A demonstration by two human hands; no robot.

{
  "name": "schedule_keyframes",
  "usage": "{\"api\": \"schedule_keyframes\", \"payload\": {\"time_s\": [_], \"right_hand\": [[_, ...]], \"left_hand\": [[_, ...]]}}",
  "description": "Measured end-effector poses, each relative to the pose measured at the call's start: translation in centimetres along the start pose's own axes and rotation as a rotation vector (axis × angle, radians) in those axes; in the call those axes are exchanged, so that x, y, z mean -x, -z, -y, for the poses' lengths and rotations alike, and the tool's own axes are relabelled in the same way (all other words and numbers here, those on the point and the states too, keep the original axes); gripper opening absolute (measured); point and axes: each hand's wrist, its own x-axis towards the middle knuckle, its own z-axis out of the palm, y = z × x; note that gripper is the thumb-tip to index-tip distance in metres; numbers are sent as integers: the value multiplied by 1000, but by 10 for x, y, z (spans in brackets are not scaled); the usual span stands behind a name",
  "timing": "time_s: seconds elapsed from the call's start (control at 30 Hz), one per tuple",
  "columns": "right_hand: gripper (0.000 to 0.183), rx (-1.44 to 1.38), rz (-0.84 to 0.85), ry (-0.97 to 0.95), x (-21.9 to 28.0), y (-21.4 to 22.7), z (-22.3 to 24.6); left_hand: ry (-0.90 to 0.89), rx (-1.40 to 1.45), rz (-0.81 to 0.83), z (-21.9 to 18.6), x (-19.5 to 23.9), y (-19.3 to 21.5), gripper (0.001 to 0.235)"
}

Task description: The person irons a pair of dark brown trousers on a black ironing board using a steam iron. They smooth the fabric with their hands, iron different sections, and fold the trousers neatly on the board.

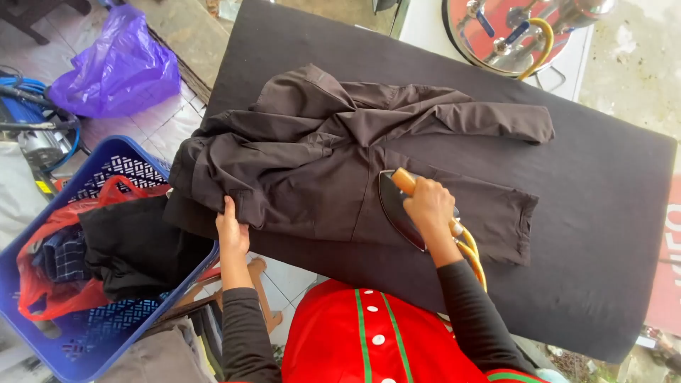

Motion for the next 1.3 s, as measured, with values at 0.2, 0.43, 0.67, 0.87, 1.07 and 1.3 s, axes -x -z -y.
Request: {"api": "schedule_keyframes", "payload": {"time_s": [0.2,0.43,0.67,0.87,1.07,1.3], "right_hand": [[30,-30,-44,-45,-47,24,28],[31,-65,-71,-108,-87,35,36],[32,-51,1,-18,-8,11,17],[32,29,119,5,48,-18,7],[28,-10,-11,-27,-14,21,41],[27,-53,-127,-23,-91,14,41]], "left_hand": [[20,3,7,0,-2,4,82],[44,6,22,-2,-2,8,79],[113,9,67,-16,-2,8,79],[100,53,43,-1,-4,15,76],[70,64,49,8,-12,16,73],[70,63,89,1,-12,17,75]]}}
